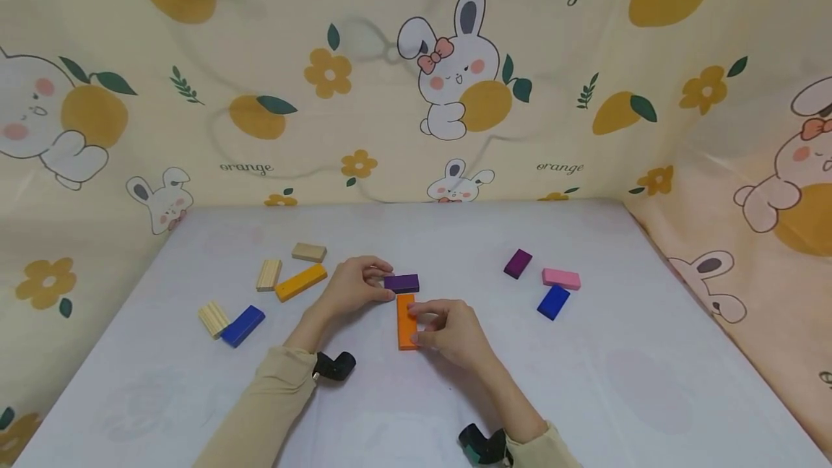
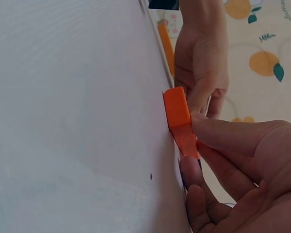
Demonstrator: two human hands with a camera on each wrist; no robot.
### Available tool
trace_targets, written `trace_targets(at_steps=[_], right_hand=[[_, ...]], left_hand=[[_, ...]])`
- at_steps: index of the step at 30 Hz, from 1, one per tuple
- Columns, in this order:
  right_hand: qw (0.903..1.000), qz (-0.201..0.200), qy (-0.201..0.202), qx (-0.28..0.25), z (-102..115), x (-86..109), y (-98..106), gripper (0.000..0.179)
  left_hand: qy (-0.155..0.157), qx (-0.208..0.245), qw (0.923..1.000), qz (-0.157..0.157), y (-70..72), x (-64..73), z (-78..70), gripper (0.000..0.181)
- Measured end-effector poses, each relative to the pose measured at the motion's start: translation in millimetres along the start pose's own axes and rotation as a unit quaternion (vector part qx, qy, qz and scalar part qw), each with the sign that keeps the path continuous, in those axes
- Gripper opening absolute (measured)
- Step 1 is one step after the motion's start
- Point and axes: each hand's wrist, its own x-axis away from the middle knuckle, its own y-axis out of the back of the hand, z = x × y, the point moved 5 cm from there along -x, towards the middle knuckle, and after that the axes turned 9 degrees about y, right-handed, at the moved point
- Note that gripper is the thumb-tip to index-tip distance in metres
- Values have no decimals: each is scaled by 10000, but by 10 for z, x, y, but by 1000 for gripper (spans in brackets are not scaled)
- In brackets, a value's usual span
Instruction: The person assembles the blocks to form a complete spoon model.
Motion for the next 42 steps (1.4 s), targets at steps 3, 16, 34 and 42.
trace_targets(at_steps=[3,16,34,42], right_hand=[[10000,-38,-45,-3,2,7,1,34],[9997,-137,-205,9,-19,28,7,35],[9999,-39,-115,69,-2,21,-4,35],[10000,25,-23,73,-3,15,2,35]], left_hand=[[16,-60,9999,107,-15,2,-5,39],[13,61,9997,220,-67,27,-9,39],[-167,-88,9998,77,-63,65,16,41],[-248,-310,9992,106,-45,92,-30,47]])
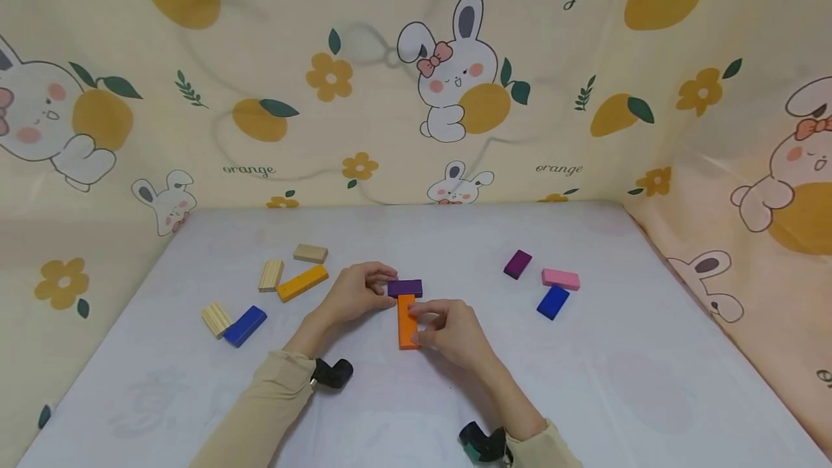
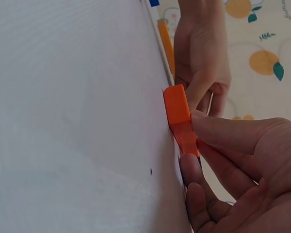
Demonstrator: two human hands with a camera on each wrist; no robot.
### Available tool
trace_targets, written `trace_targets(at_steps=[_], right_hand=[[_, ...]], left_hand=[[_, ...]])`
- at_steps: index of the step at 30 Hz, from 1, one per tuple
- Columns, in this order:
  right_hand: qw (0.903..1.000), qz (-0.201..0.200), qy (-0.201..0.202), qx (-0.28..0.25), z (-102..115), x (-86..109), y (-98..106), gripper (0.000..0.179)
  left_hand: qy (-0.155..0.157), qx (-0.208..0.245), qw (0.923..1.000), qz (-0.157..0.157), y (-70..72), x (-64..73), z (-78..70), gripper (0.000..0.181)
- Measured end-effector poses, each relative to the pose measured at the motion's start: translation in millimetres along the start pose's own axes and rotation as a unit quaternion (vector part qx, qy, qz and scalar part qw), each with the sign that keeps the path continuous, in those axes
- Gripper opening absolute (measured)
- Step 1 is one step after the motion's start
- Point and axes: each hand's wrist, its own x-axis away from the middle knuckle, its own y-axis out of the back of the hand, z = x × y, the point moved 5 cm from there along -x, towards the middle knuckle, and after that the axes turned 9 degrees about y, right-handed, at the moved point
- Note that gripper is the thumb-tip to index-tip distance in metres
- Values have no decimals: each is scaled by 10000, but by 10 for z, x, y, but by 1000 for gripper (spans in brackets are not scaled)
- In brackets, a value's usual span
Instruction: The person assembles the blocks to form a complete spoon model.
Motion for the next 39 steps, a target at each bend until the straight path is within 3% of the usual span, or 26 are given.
trace_targets(at_steps=[3,6,10,14,18,21,25,30,35,39], right_hand=[[10000,20,13,-28,-3,-4,-3,35],[10000,33,31,-57,-1,-5,-5,34],[10000,63,45,-41,16,-2,-7,34],[10000,43,-1,-2,33,3,-2,34],[10000,20,-39,24,32,4,1,34],[10000,16,-11,40,23,3,-1,34],[10000,19,20,32,16,0,-9,35],[10000,-29,-51,-11,23,3,0,35],[10000,9,-1,-94,18,-1,5,36],[10000,56,0,-83,-5,-10,-5,35]], left_hand=[[11,-204,9998,-32,62,73,-25,54],[16,-271,9996,-126,199,231,-61,55],[77,-64,9994,-330,480,549,-57,42],[-171,-138,9968,-764,813,877,-4,33],[-308,-426,9887,-1405,1144,1160,152,31],[-10,-653,9818,-1785,1345,1327,340,30],[375,-814,9752,-2024,1519,1463,582,30],[546,-856,9761,-1920,1606,1507,771,33],[714,-1060,9819,-1397,1655,1528,887,45],[602,-1111,9874,-948,1641,1545,925,54]])
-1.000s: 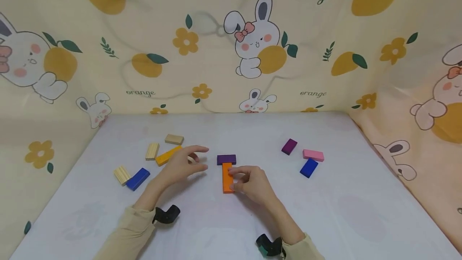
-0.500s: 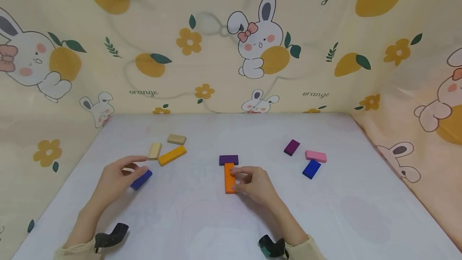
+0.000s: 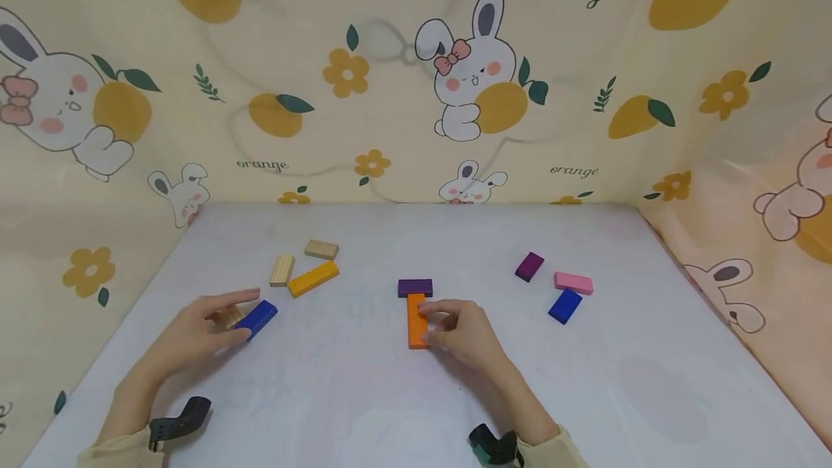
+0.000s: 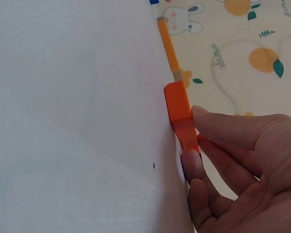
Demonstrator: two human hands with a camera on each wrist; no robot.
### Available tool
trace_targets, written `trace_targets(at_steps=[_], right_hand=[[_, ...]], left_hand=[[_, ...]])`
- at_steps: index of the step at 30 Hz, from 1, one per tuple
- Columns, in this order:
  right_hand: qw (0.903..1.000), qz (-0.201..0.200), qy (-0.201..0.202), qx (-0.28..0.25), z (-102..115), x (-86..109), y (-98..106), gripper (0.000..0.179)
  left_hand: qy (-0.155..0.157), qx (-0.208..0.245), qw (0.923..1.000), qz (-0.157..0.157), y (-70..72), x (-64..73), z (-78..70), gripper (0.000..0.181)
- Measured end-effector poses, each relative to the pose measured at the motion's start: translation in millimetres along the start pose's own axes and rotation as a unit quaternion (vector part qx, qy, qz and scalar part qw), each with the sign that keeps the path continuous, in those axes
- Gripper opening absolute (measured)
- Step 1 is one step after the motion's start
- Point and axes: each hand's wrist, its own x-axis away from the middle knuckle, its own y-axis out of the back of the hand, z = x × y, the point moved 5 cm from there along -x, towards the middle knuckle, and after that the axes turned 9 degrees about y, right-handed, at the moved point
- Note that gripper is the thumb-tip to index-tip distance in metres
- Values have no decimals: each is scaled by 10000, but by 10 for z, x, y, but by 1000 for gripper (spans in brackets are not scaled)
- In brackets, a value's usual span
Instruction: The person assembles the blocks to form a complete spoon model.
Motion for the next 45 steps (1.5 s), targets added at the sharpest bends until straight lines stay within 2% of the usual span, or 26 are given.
trace_targets(at_steps=[3,6,11,17,25,31,35,39,42,45], right_hand=[[10000,8,20,-21,-14,2,4,35],[10000,3,8,-65,-26,5,7,36],[10000,-6,41,-49,-13,8,8,35],[10000,-2,-53,-14,-8,3,0,35],[10000,43,64,-31,1,7,-2,35],[10000,33,78,-8,0,8,-2,35],[10000,23,-1,14,-3,7,0,35],[10000,-3,-55,44,3,8,3,35],[10000,-10,-54,69,7,10,4,35],[10000,-8,-34,84,11,13,4,35]], left_hand=[[40,-107,9997,201,-33,5,-12,64],[145,-338,9990,245,-60,3,-20,71],[192,-552,9982,159,-82,2,-30,67],[348,-552,9978,129,-97,-2,-13,61],[116,-490,9987,102,-131,-24,-29,63],[96,-408,9991,109,-141,-9,-72,66],[4,-204,9998,82,-171,-1,-155,69],[-340,74,9994,-33,-259,-12,-320,71],[-572,200,9981,-83,-368,-23,-468,69],[-687,153,9975,74,-528,-26,-625,68]])
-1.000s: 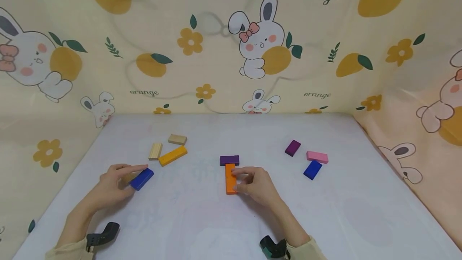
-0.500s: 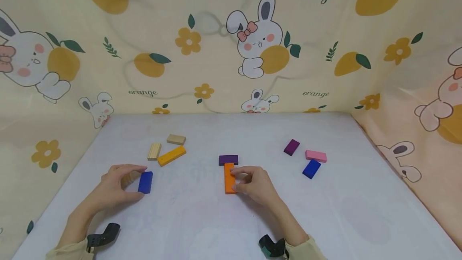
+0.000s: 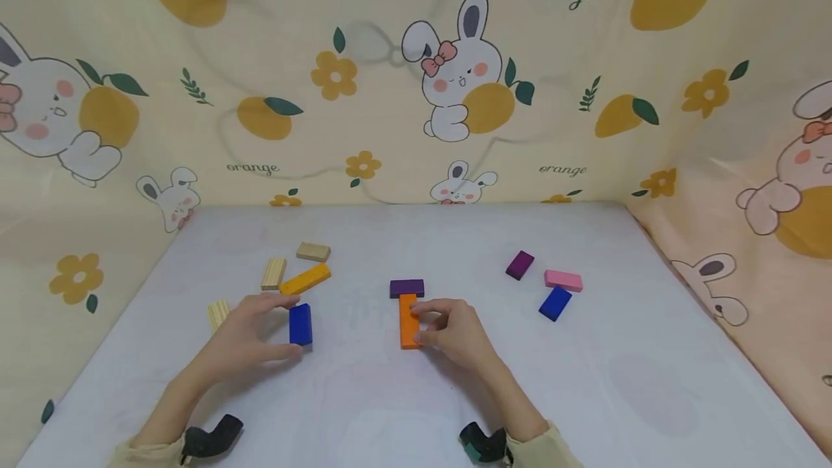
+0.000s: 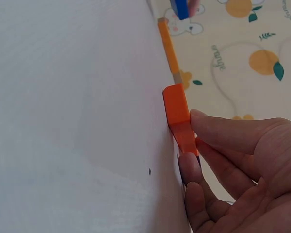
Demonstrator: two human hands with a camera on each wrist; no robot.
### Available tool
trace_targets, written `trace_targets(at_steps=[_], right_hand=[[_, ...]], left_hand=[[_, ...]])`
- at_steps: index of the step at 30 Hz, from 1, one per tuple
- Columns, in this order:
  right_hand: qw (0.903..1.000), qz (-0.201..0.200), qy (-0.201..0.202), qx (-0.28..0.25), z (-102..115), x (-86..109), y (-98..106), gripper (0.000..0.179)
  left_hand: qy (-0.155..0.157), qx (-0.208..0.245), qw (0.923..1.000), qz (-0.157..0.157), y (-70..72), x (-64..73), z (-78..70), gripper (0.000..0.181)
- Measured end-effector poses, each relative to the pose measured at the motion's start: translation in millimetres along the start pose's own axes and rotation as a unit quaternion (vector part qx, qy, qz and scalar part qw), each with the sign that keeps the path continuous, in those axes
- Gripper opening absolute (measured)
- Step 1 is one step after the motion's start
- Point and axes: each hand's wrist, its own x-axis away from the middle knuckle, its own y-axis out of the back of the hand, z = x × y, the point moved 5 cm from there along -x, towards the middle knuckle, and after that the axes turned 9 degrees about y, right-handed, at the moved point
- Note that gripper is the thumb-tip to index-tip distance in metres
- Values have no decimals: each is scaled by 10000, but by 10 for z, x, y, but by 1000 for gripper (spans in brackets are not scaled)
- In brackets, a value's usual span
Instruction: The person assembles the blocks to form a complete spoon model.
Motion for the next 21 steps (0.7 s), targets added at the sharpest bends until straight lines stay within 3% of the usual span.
trace_targets(at_steps=[6,14,17,21], right_hand=[[10000,11,25,19,-5,0,-15,34],[10000,16,17,79,-3,2,-21,34],[10000,26,24,67,-4,2,-21,34],[9998,67,162,45,0,0,-21,34]], left_hand=[[-319,-26,9964,780,-351,9,-332,67],[-545,185,9847,1645,-662,38,-702,65],[-706,42,9805,1832,-789,37,-792,64],[-919,-27,9785,1847,-923,32,-874,62]])
